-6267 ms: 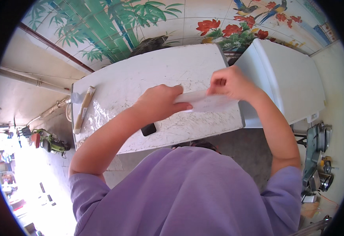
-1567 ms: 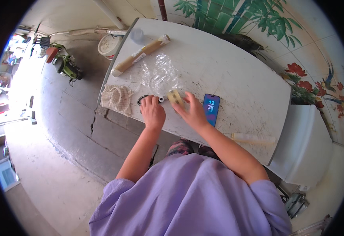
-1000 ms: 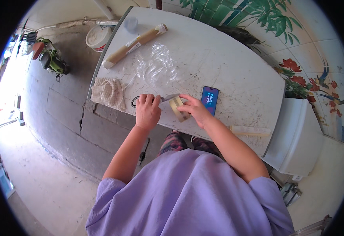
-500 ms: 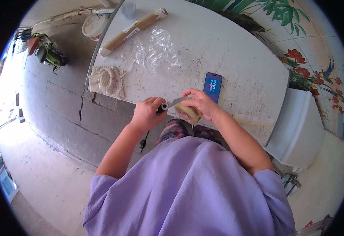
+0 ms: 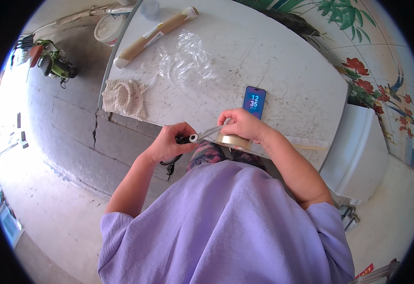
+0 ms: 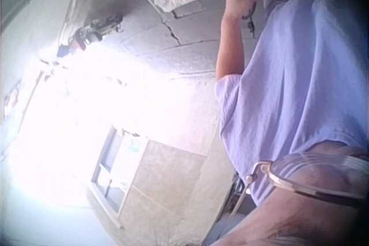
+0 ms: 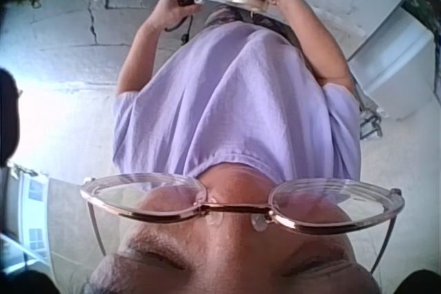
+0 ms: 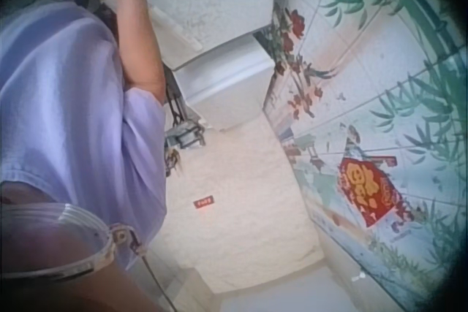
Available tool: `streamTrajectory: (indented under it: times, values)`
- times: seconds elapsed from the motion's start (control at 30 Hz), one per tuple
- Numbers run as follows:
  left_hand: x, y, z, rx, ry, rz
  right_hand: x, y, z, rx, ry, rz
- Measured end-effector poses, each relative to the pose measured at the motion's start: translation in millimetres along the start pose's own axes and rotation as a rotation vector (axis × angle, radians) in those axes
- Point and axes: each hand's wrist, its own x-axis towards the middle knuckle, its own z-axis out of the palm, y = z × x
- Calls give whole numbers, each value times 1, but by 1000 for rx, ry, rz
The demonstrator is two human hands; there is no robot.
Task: The person cuts a piece of tape and applies it to a wooden stick. They then attach the stick to the back of a printed menu sheet. The person moves around the room, picks up a plastic container and a cloth, and washes the cloth in a basin.
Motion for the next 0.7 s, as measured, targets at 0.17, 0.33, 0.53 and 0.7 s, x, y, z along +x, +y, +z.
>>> streamTrajectory:
  times: [0.17,0.33,0.53,0.7]
  values:
    - [3,-2,-4,-174,-169,-49,-16,-17,-1,-477,-47,-45]
    - [-1,12,-14,-579,-218,-159,-26,-10,-9,-657,19,-112]
    - [5,29,-66,509,316,-1,-47,19,-45,-44,236,-15]
    - [57,2,-21,899,443,118,-42,12,-35,240,381,-200]
